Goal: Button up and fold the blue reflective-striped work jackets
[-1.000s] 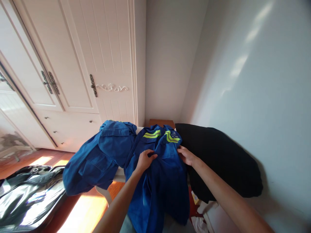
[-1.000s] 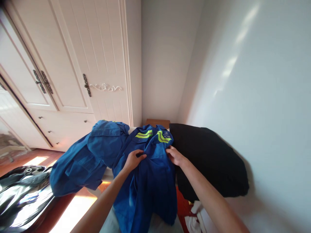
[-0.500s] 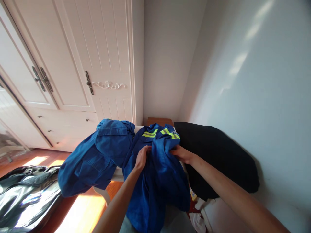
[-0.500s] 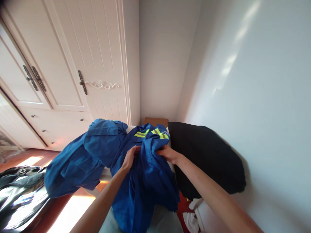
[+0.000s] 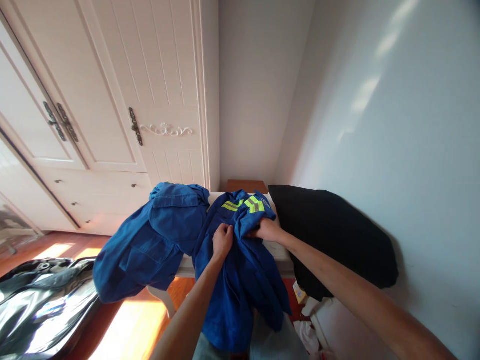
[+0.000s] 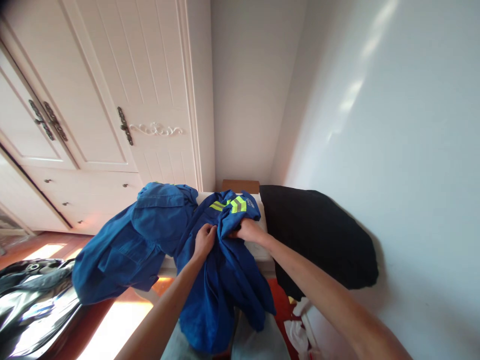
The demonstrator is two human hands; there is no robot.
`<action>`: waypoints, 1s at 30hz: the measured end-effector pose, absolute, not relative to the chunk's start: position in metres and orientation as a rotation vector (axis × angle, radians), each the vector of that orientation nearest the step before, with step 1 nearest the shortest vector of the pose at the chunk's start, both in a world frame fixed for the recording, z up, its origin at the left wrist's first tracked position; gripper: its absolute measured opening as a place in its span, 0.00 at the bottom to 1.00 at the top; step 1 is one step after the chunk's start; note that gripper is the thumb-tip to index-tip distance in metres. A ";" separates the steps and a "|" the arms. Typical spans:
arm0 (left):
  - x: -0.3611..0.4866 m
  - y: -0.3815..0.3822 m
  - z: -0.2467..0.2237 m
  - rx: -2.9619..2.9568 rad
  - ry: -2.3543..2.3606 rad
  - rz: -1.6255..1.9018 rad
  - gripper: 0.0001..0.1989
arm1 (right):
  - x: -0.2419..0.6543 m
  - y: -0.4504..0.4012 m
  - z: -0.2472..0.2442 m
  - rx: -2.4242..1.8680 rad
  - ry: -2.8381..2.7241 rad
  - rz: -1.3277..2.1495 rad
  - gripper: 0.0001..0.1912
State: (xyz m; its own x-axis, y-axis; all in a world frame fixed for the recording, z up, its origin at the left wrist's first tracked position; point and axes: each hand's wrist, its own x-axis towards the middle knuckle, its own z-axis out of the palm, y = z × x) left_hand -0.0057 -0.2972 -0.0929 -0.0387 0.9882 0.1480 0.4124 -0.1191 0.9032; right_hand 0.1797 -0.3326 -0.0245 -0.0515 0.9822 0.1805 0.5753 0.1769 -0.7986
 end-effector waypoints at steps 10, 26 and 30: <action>-0.014 -0.289 -0.101 1.173 1.657 1.428 0.12 | 0.249 -0.329 0.086 -1.927 -1.917 0.748 0.12; -0.011 -0.282 -0.108 0.930 1.644 1.617 0.09 | 0.269 -0.399 0.018 -1.737 -1.304 1.062 0.32; -0.009 -0.281 -0.110 0.922 1.642 1.648 0.09 | 0.268 -0.489 -0.079 -1.650 -1.446 1.162 0.24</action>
